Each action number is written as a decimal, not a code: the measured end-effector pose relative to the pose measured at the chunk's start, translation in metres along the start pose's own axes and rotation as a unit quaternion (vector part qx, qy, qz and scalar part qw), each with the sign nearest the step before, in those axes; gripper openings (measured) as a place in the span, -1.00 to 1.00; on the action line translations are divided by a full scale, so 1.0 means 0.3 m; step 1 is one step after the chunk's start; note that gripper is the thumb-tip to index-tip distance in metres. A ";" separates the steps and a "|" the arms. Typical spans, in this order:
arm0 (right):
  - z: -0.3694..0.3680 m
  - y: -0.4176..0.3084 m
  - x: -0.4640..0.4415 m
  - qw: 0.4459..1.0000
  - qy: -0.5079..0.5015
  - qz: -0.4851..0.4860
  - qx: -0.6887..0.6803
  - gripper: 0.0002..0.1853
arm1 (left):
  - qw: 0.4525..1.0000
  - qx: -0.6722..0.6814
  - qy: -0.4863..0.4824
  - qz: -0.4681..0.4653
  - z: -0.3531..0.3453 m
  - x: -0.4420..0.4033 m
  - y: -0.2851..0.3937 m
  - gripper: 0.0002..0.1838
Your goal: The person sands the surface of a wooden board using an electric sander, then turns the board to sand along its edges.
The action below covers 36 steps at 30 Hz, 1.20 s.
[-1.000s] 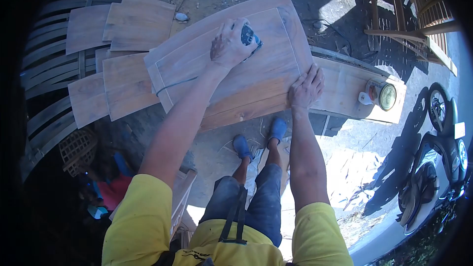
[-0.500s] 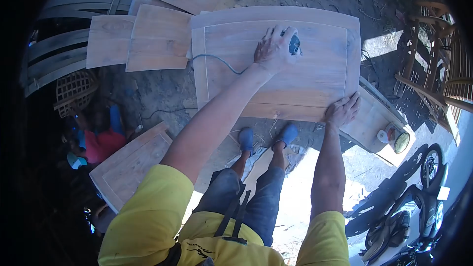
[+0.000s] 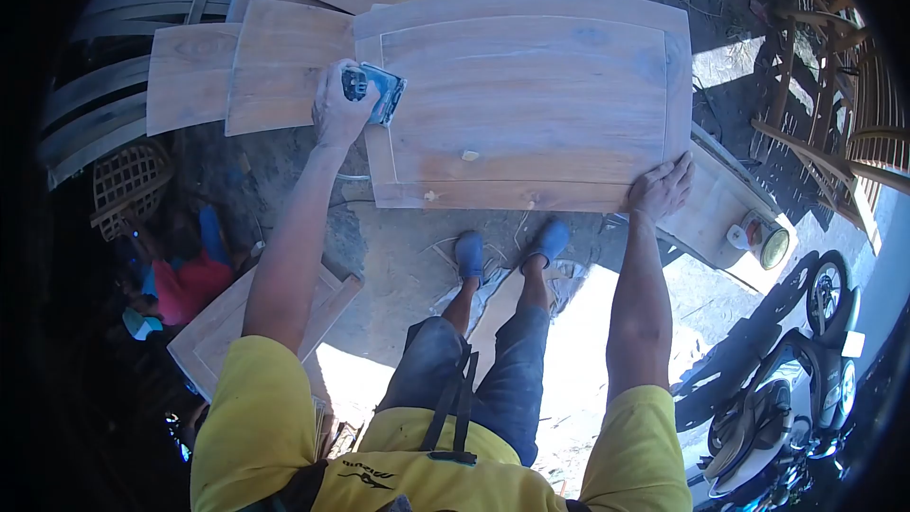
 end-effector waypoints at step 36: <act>0.141 -0.352 -0.329 0.953 -0.252 -0.099 -0.134 0.15 | 0.751 0.514 -0.250 0.330 -0.724 0.430 1.320 -0.62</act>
Point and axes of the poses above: each hand's wrist, its own x-axis away from the middle knuckle, its own z-axis out of the back of the hand, y = z × x, the point moved 10 cm from there along -x, towards the middle knuckle, and after that the axes turned 15 degrees about y, right-handed, at the moved point
